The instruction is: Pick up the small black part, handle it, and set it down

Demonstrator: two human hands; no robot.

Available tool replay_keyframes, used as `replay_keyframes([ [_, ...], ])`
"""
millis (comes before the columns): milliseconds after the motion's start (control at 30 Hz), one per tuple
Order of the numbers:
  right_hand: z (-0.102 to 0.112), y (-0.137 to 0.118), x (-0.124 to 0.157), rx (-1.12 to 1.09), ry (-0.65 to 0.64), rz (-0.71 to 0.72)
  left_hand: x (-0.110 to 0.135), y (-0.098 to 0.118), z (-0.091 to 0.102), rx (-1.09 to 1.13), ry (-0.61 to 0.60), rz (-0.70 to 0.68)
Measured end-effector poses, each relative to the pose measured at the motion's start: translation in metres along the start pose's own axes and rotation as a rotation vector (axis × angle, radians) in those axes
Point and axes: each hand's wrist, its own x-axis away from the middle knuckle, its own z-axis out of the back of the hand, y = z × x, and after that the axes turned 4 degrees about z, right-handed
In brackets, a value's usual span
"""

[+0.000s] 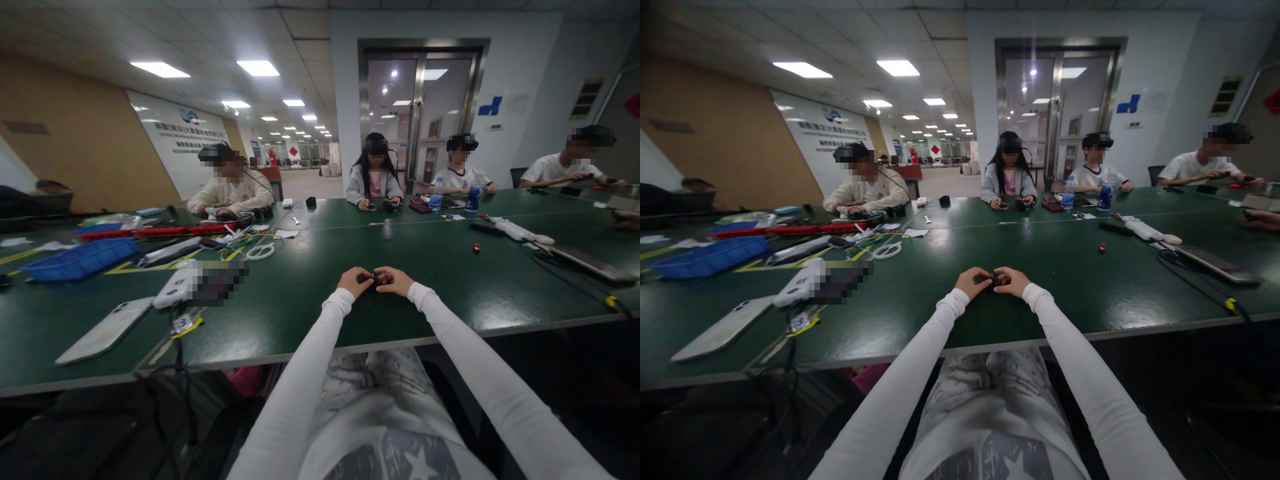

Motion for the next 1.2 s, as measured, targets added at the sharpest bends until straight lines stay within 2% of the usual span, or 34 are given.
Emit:
replay_keyframes([
  [233, 0.0016, -0.0025, 0.0018, 0.057, 0.023, 0.042, -0.0015, -0.0037, -0.0016, -0.002, -0.019, -0.034],
  [467, 0.0011, -0.003, -0.0007, -0.032, -0.03, 0.056, -0.0006, -0.0023, 0.0006, 0.008, -0.022, -0.041],
  [833, 0.0043, -0.0033, 0.0034, 0.209, -0.019, 0.056, -0.0012, 0.0049, 0.0016, -0.025, -0.053, -0.054],
  [1200, 0.0035, -0.0023, 0.0018, 0.275, -0.012, 0.086, -0.0037, 0.0016, -0.0009, -0.035, -0.042, -0.102],
])
